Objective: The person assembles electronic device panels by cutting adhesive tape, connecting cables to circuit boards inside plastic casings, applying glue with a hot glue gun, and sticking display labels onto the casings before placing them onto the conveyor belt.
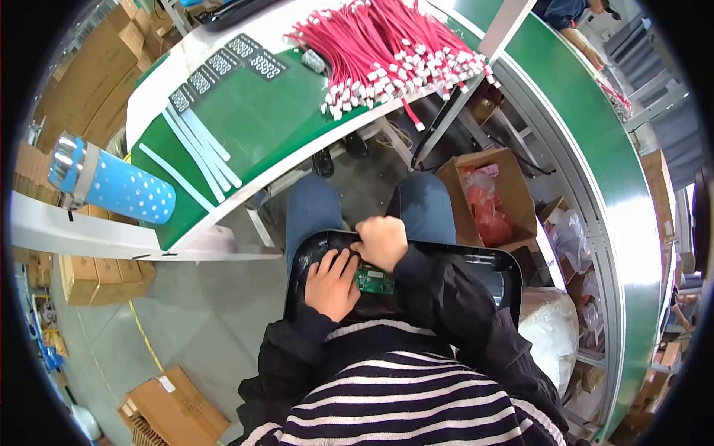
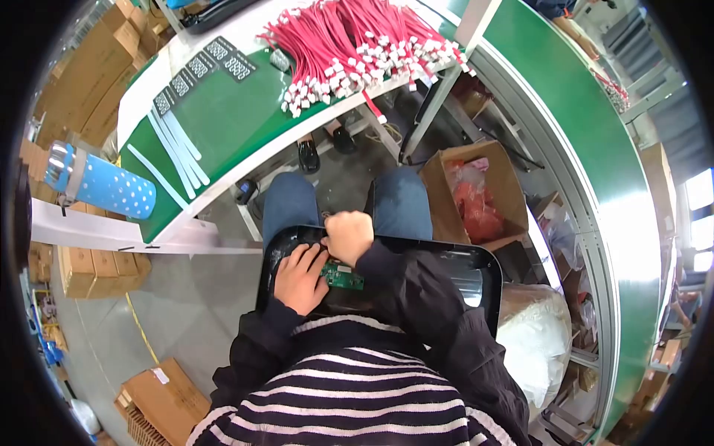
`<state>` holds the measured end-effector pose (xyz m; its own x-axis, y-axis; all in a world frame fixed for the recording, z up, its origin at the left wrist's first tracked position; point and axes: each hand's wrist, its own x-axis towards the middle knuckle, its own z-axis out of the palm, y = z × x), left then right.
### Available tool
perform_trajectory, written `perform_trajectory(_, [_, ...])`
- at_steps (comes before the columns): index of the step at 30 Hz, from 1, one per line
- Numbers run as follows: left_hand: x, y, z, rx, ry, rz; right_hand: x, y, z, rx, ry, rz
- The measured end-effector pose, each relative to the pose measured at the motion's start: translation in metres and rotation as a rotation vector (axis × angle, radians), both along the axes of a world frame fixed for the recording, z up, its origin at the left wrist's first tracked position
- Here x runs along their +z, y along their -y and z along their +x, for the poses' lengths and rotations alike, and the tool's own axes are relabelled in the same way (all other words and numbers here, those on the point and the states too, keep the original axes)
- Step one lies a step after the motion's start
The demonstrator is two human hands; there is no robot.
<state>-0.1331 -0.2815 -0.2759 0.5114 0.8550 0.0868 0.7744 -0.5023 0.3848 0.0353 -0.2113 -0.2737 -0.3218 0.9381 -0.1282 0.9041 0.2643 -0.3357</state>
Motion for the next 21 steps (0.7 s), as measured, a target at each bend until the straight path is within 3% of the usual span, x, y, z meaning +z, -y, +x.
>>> perform_trajectory(2, [-0.001, -0.003, -0.003, -0.002, -0.03, 0.006, 0.008, -0.001, 0.001, 0.007, 0.09, 0.147])
perform_trajectory(4, [-0.009, -0.006, -0.006, -0.066, 0.011, 0.059, 0.06, -0.002, 0.013, 0.023, -0.358, 0.378])
perform_trajectory(8, [-0.01, -0.015, -0.009, -0.192, 0.066, 0.032, 0.154, -0.078, 0.044, -0.107, -0.294, 0.863])
perform_trajectory(10, [-0.002, -0.026, -0.011, -0.237, 0.076, 0.022, 0.171, -0.124, 0.045, -0.212, -0.229, 0.943])
perform_trajectory(13, [0.01, -0.035, -0.007, -0.315, -0.106, -0.046, 0.164, -0.164, 0.048, -0.221, -0.023, 0.791])
perform_trajectory(17, [0.0, -0.033, -0.017, -0.306, 0.022, -0.042, 0.165, -0.186, 0.048, -0.242, 0.028, 0.761])
perform_trajectory(21, [0.025, -0.051, -0.027, -0.307, 0.337, 0.025, 0.186, -0.198, 0.057, -0.309, -0.436, 0.862])
